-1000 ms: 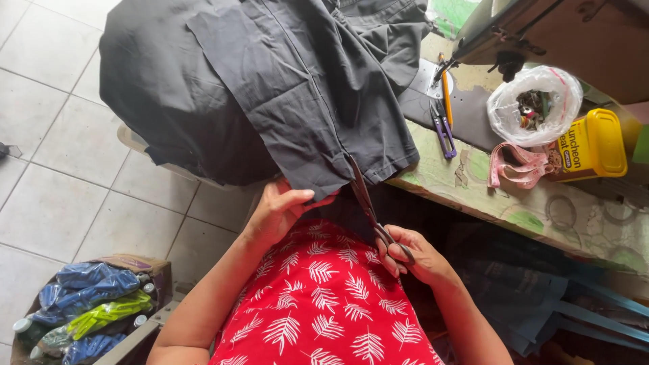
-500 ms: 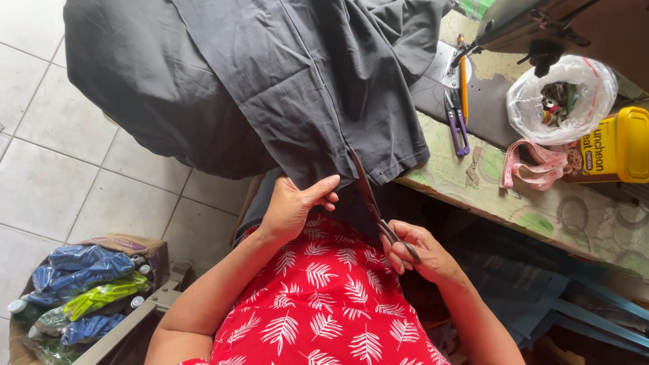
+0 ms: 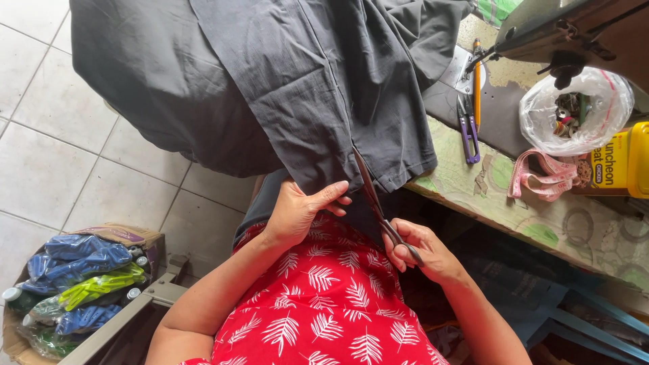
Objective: The person handles a pair of dark gray trousers on a workbench, unfolding and smoothing the fabric. Using a pair of scissors, the person cuts along the side seam of the trousers, separating the leg from the main body of the garment.
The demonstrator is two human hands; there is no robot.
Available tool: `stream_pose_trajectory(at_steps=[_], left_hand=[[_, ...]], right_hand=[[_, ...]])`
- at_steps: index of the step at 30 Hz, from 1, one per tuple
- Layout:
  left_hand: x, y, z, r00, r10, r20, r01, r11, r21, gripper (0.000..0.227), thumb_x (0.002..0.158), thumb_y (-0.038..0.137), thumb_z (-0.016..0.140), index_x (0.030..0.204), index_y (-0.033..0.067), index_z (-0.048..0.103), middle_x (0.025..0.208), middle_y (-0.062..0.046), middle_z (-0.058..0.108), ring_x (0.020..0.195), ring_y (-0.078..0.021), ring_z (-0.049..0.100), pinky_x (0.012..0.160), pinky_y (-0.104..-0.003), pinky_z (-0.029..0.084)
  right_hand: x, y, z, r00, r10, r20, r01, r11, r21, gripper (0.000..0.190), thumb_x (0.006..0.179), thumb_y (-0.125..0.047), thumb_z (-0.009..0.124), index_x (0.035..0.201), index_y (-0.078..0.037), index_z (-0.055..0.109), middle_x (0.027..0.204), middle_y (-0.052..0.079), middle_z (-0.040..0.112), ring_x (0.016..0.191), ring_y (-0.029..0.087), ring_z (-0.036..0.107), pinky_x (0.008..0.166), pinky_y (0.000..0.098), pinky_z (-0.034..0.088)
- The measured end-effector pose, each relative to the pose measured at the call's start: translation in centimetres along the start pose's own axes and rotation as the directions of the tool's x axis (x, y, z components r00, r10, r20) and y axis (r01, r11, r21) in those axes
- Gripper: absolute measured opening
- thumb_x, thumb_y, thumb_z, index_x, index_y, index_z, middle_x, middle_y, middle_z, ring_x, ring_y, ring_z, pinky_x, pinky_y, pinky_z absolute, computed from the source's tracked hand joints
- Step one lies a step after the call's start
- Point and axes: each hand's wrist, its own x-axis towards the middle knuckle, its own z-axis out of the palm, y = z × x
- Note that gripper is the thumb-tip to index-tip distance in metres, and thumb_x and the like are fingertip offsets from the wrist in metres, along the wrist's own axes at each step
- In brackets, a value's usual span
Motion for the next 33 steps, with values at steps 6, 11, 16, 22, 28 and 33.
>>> stream_pose_trajectory(at_steps=[6,11,16,22,28,33], left_hand=[[-0.3,0.7,0.2,1.000,0.007,0.015,-0.007,1.000,0.003,0.011,0.087,-0.003,0.080,0.092,-0.0111,0.075,0.078,-0.026,0.077,0.069,-0.0277,0.079,0.058,-0.037,0.068],[-0.5,1.1,0.3,1.000,0.016,0.018,-0.017,1.000,0.015,0.012,0.086,-0.002,0.081,0.092,-0.0117,0.075,0.079,-0.026,0.077,0.070,-0.0276,0.079,0.061,-0.037,0.068],[-0.6,1.2,0.4,1.000,0.011,0.018,-0.011,1.000,0.014,0.013,0.085,-0.002,0.081,0.092,-0.0122,0.075,0.080,-0.027,0.077,0.071,-0.0276,0.079,0.063,-0.037,0.068],[-1.2,2.6,1.2,0.999,-0.053,-0.004,0.053,0.993,0.106,0.011,0.084,0.005,0.080,0.087,-0.0051,0.075,0.081,-0.016,0.077,0.074,-0.0283,0.079,0.061,-0.032,0.066],[-1.2,2.0,1.0,0.999,0.016,0.029,-0.017,0.999,0.036,0.014,0.083,-0.003,0.084,0.090,-0.0129,0.076,0.080,-0.027,0.078,0.071,-0.0266,0.079,0.064,-0.035,0.068],[-1.3,2.4,1.0,0.999,0.017,0.031,-0.018,0.999,0.035,0.013,0.083,-0.003,0.084,0.089,-0.0118,0.077,0.079,-0.026,0.078,0.071,-0.0258,0.079,0.065,-0.034,0.068]], right_hand=[[-0.6,1.4,-0.9,1.000,-0.005,-0.021,0.005,1.000,0.017,0.039,0.090,-0.033,0.077,0.080,0.003,0.065,0.049,0.009,0.058,0.044,0.010,0.047,0.044,0.0212,0.039],[-1.0,1.6,-0.9,0.999,0.015,-0.035,-0.013,0.998,0.054,0.034,0.090,-0.026,0.077,0.078,0.004,0.065,0.048,0.008,0.056,0.043,0.010,0.048,0.046,0.0223,0.039],[-1.4,1.6,-0.6,0.996,0.053,-0.068,-0.049,0.997,0.062,0.026,0.090,-0.014,0.077,0.077,0.005,0.065,0.047,0.008,0.055,0.042,0.011,0.051,0.047,0.0213,0.041],[-0.8,-1.5,0.1,0.969,0.249,0.008,-0.248,0.963,0.101,0.028,0.092,-0.019,0.077,0.085,-0.005,0.054,0.062,0.004,0.055,0.051,0.009,0.047,0.049,0.0222,0.036],[1.7,-2.3,1.2,0.999,0.025,-0.042,-0.023,0.999,0.042,0.045,0.088,-0.041,0.075,0.084,0.002,0.065,0.049,0.007,0.056,0.046,0.006,0.042,0.045,0.0203,0.033],[1.9,-1.9,1.3,0.997,0.014,-0.074,-0.012,1.000,0.025,0.037,0.087,-0.031,0.077,0.077,0.003,0.065,0.046,0.007,0.054,0.041,0.008,0.043,0.041,0.0213,0.030]])
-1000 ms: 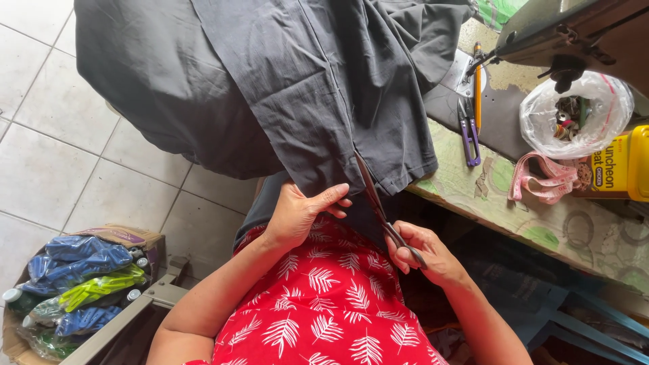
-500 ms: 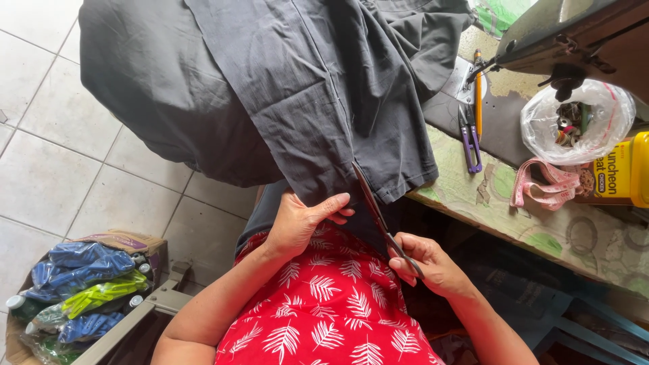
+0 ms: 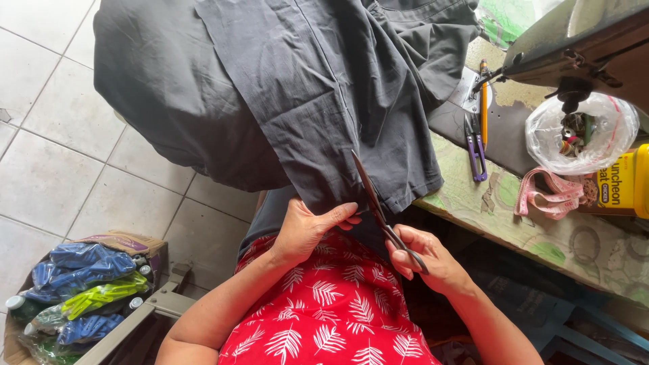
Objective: The person handles a pair of dark gray trousers on a workbench, unfolding and smoothing the fabric. Using a pair of scissors, the person cuts along the side seam of the trousers, separating the leg from the main body of the garment.
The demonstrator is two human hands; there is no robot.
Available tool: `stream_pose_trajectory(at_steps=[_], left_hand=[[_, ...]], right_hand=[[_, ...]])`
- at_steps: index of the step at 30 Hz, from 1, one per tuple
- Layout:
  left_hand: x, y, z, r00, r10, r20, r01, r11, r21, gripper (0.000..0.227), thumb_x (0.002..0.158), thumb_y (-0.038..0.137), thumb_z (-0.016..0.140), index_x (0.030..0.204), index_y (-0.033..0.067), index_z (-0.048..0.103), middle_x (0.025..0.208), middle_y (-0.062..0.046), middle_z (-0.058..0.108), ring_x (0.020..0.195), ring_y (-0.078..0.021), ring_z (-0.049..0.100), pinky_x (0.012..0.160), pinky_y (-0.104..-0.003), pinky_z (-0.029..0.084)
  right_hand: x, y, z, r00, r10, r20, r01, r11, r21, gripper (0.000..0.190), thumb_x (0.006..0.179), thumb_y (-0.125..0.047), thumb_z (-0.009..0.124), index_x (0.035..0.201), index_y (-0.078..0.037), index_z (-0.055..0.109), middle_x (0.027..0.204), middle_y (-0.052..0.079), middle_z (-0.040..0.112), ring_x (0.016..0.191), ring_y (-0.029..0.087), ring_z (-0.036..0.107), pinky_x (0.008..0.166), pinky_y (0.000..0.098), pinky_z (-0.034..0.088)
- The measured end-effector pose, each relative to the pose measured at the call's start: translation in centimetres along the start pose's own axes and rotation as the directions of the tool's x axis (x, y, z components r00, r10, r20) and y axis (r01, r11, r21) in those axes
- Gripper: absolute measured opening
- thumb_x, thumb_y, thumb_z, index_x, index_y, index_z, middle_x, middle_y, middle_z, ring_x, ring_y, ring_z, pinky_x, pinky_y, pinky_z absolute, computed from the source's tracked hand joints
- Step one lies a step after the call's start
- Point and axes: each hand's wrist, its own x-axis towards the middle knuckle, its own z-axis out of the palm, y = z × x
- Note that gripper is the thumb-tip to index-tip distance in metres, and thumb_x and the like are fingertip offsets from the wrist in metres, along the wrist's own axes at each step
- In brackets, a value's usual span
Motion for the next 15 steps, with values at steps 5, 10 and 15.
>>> stream_pose_trajectory(at_steps=[5,10,15], left_hand=[[0.0,-0.1,-0.3,1.000,0.016,0.011,-0.016,1.000,0.002,0.011,0.083,-0.003,0.084,0.087,-0.0112,0.077,0.078,-0.024,0.078,0.070,-0.0239,0.079,0.066,-0.033,0.068],[-0.1,-0.3,-0.3,0.999,0.028,0.028,-0.028,1.000,0.004,0.009,0.084,-0.004,0.083,0.088,-0.0104,0.077,0.079,-0.024,0.078,0.072,-0.0231,0.079,0.067,-0.032,0.068],[-0.3,-0.7,-0.4,0.999,0.027,0.039,-0.029,0.999,0.038,0.013,0.084,-0.002,0.084,0.092,-0.0096,0.078,0.081,-0.023,0.079,0.073,-0.0217,0.079,0.069,-0.031,0.068]], right_hand=[[-0.8,0.1,-0.5,0.997,0.065,-0.028,-0.066,0.998,-0.022,0.027,0.087,-0.018,0.078,0.077,0.004,0.065,0.044,0.009,0.055,0.038,0.011,0.048,0.041,0.0206,0.033],[-0.5,-1.1,0.2,0.995,0.089,-0.043,-0.090,0.996,-0.027,0.025,0.087,-0.016,0.078,0.078,0.004,0.065,0.043,0.010,0.056,0.037,0.011,0.050,0.040,0.0204,0.033],[1.3,-2.9,1.0,0.999,0.034,-0.014,-0.035,0.999,-0.035,0.036,0.088,-0.032,0.075,0.082,0.002,0.064,0.045,0.009,0.056,0.041,0.006,0.043,0.041,0.0184,0.031]])
